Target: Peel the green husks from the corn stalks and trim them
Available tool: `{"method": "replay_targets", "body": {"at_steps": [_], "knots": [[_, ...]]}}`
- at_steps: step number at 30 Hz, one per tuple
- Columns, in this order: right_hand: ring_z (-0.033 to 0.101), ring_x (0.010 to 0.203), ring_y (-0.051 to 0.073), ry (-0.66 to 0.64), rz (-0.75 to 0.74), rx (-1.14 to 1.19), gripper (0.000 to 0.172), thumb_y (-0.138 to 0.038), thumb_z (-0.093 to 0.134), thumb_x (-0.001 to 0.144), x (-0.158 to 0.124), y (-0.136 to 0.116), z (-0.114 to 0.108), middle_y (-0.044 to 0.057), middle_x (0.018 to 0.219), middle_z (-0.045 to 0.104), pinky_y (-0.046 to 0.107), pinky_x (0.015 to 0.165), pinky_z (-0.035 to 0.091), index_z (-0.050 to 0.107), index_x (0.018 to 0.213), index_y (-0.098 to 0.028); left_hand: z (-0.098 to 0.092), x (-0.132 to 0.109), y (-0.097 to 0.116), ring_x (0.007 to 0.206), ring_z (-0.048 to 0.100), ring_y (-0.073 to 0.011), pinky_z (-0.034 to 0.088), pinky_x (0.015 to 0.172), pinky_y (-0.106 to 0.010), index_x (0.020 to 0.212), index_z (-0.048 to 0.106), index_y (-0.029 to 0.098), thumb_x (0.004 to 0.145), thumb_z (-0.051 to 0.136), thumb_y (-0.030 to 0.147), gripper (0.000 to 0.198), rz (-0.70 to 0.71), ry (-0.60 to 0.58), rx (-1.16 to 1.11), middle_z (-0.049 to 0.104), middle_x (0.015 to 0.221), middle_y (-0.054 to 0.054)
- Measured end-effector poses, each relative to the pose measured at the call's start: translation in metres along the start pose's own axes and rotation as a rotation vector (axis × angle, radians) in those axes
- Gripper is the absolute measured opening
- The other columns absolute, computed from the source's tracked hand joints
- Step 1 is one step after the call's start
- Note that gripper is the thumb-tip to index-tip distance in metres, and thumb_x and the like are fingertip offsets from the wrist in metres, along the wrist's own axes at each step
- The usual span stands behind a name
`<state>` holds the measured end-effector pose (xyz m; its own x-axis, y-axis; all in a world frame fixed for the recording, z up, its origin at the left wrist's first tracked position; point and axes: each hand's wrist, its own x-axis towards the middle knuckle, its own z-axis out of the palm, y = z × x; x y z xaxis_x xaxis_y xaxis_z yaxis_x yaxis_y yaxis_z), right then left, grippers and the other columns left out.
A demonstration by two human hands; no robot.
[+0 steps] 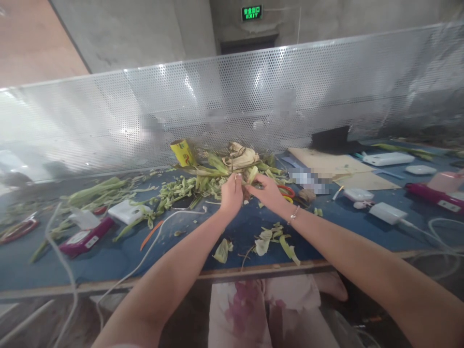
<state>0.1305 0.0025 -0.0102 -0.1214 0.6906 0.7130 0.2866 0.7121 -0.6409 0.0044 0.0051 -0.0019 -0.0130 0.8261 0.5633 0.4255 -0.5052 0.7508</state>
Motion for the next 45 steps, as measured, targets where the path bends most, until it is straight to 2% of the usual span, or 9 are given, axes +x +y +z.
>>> {"method": "replay_targets", "body": {"at_steps": [7,10,13,16,21,25,29,34,45], "knots": [[0.053,0.07,0.015,-0.031,0.037,0.03,0.012,-0.029,0.056,0.075,0.001,0.001,0.0,0.0,0.071,0.058,0.028,0.069,0.042,0.055,0.073,-0.018,-0.002,0.004,-0.001,0.05,0.045,-0.0104,0.033,0.052,-0.022,0.063,0.038,0.019,0.087,0.036,0.035,0.028,0.043,0.055,0.044,0.044,0.051,0.003],[0.051,0.068,0.014,-0.057,0.083,0.06,0.019,-0.035,0.051,0.079,0.001,0.001,0.001,0.0,0.07,0.054,0.027,0.066,0.04,0.051,0.07,-0.018,-0.001,0.004,-0.003,0.045,0.043,-0.0102,0.032,0.049,-0.023,0.066,0.037,0.02,0.088,0.032,0.036,0.028,-0.024,0.0,-0.01,0.043,0.048,0.004],[0.043,0.059,0.012,-0.012,0.133,0.047,0.028,-0.039,0.046,0.082,0.001,0.001,0.002,-0.002,0.061,0.044,0.025,0.057,0.035,0.043,0.062,-0.019,0.0,0.003,-0.004,0.04,0.039,-0.0095,0.029,0.047,-0.022,0.067,0.034,0.021,0.088,0.027,0.04,0.029,-0.047,-0.075,-0.049,0.038,0.044,0.006],[0.039,0.056,0.012,0.076,0.145,-0.013,0.03,-0.037,0.047,0.081,0.001,0.001,0.004,-0.003,0.058,0.038,0.025,0.055,0.031,0.037,0.058,-0.019,0.001,0.002,-0.004,0.045,0.036,-0.0087,0.028,0.05,-0.022,0.064,0.033,0.02,0.087,0.031,0.038,0.029,0.047,-0.042,0.056,0.037,0.048,0.005],[0.04,0.06,0.013,0.176,0.056,-0.145,0.031,-0.032,0.047,0.083,0.001,0.0,0.006,-0.002,0.059,0.039,0.027,0.06,0.032,0.033,0.057,-0.02,0.0,0.001,-0.002,0.05,0.034,-0.0088,0.026,0.053,-0.023,0.063,0.032,0.019,0.087,0.032,0.037,0.029,0.096,-0.03,0.134,0.036,0.051,0.004],[0.042,0.064,0.014,0.177,-0.13,-0.283,0.032,-0.028,0.045,0.085,0.0,-0.003,0.004,-0.001,0.06,0.042,0.028,0.066,0.034,0.032,0.057,-0.02,0.001,0.0,-0.001,0.05,0.034,-0.0087,0.026,0.053,-0.023,0.065,0.034,0.019,0.086,0.033,0.037,0.028,0.108,-0.032,0.112,0.035,0.051,0.005],[0.044,0.063,0.014,0.178,-0.218,-0.356,0.031,-0.025,0.044,0.086,0.0,-0.003,0.0,-0.001,0.06,0.046,0.029,0.069,0.035,0.034,0.058,-0.02,0.005,0.0,-0.004,0.049,0.033,-0.0081,0.025,0.052,-0.022,0.064,0.035,0.019,0.085,0.035,0.043,0.032,0.041,-0.019,0.048,0.036,0.05,0.005],[0.042,0.058,0.013,0.193,-0.159,-0.388,0.034,-0.031,0.044,0.087,0.0,0.003,-0.001,-0.002,0.055,0.042,0.028,0.066,0.035,0.032,0.056,-0.021,0.01,0.001,-0.011,0.044,0.034,-0.0081,0.024,0.048,-0.023,0.051,0.033,0.018,0.082,0.032,0.056,0.049,-0.124,-0.125,-0.038,0.035,0.041,0.003],[0.036,0.052,0.012,0.127,0.021,-0.248,0.033,-0.038,0.042,0.085,0.0,0.008,-0.001,-0.004,0.052,0.037,0.025,0.053,0.028,0.033,0.058,-0.021,0.006,0.006,-0.009,0.042,0.03,-0.007,0.022,0.044,-0.022,0.051,0.033,0.018,0.077,0.042,0.055,0.046,-0.123,-0.178,-0.16,0.028,0.041,0.005]]}}
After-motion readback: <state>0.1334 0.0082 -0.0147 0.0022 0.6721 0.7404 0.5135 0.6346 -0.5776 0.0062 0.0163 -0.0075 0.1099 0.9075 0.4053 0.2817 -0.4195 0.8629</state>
